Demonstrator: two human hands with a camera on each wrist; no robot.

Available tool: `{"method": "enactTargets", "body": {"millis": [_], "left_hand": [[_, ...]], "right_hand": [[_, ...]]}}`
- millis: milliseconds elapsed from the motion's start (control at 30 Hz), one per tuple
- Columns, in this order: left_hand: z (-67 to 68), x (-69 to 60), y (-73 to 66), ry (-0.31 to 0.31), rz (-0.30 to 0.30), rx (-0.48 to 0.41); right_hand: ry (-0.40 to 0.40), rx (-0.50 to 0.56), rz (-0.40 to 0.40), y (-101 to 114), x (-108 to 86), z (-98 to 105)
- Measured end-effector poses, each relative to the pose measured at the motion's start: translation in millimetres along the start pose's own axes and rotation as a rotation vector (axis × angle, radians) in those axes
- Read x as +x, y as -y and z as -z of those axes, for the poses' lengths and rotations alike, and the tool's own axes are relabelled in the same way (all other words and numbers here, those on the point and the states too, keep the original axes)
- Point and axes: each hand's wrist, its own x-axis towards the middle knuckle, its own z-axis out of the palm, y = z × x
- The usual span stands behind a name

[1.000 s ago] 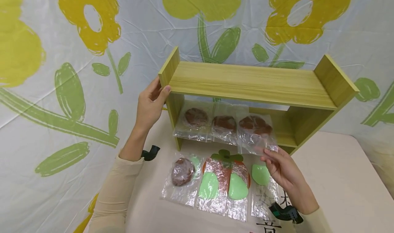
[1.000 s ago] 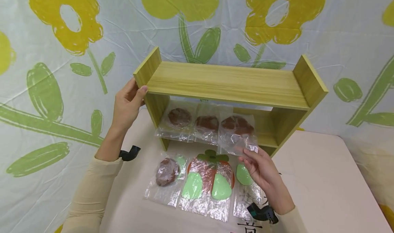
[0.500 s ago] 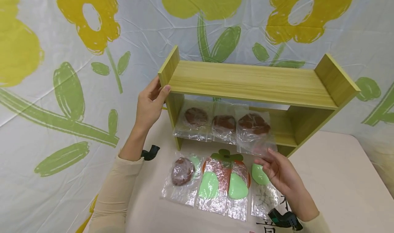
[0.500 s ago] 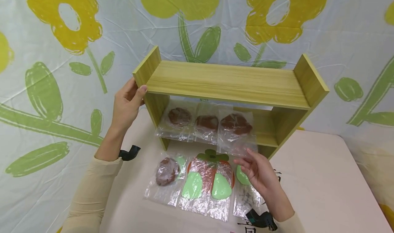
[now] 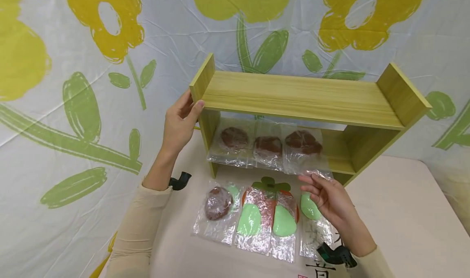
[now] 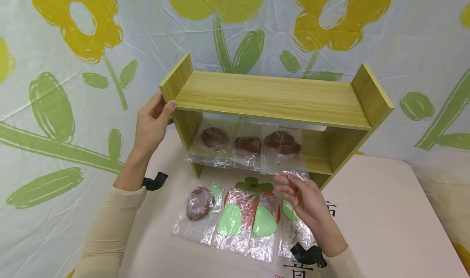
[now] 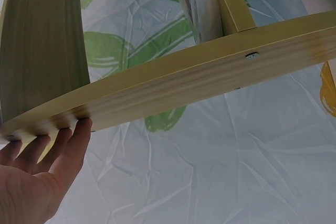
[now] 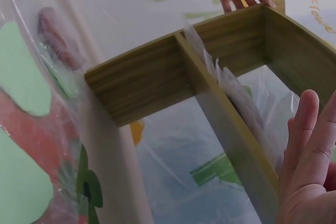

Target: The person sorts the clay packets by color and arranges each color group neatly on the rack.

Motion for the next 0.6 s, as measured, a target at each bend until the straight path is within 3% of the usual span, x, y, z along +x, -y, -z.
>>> {"method": "enactTargets", "body": {"millis": [367,600], "left_hand": [[-0.4,0.3,-1.2,0.0,-0.009,0.004],[-0.2,0.0,-1.3,0.001,-0.001,-0.001]], "right_hand": [[0.044,0.059,-0.016,5.6,9.3,3.8],[0.041,-0.014,-0.011,4.7,6.9,6.2]]}}
